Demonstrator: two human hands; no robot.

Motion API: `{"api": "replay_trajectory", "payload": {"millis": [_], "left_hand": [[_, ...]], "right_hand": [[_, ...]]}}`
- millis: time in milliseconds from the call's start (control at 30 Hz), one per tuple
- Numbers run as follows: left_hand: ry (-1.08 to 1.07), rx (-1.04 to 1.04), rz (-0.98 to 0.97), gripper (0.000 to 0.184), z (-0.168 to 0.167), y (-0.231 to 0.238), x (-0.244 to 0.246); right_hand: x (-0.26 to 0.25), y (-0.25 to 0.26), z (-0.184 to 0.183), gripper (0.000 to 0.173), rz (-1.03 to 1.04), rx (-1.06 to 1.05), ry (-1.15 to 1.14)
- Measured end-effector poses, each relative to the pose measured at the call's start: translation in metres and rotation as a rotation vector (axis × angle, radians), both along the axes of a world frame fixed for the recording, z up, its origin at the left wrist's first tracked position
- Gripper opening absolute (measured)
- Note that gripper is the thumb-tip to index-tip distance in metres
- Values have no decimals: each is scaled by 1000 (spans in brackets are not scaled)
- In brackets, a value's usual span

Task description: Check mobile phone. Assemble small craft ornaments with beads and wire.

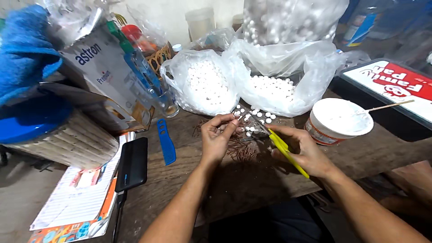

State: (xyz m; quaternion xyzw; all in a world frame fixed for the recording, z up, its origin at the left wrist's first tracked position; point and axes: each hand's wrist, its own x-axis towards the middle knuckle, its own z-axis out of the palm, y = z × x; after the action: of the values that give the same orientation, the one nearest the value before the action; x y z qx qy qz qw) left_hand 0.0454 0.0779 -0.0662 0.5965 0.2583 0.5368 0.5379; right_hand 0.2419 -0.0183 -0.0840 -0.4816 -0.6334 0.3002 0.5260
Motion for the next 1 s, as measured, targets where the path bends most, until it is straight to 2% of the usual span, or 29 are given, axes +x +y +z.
{"api": "replay_trajectory", "payload": {"millis": [400, 567, 667, 800, 1000], "left_hand": [[104, 52, -13, 17, 4, -6, 1], [112, 73, -2, 17, 4, -6, 1], [112, 78, -2, 16, 3, -6, 1], [72, 105, -12, 20, 0, -3, 0], [5, 103, 8, 26, 2, -2, -1]], "right_hand": [[-3, 0, 0, 48, 40, 5, 9], [-4, -1, 0, 43, 53, 33, 29], [-5, -2, -1, 34, 23, 77, 57], [0, 1, -3, 43, -62, 97, 51], [4, -2, -4, 55, -66, 34, 2]]}}
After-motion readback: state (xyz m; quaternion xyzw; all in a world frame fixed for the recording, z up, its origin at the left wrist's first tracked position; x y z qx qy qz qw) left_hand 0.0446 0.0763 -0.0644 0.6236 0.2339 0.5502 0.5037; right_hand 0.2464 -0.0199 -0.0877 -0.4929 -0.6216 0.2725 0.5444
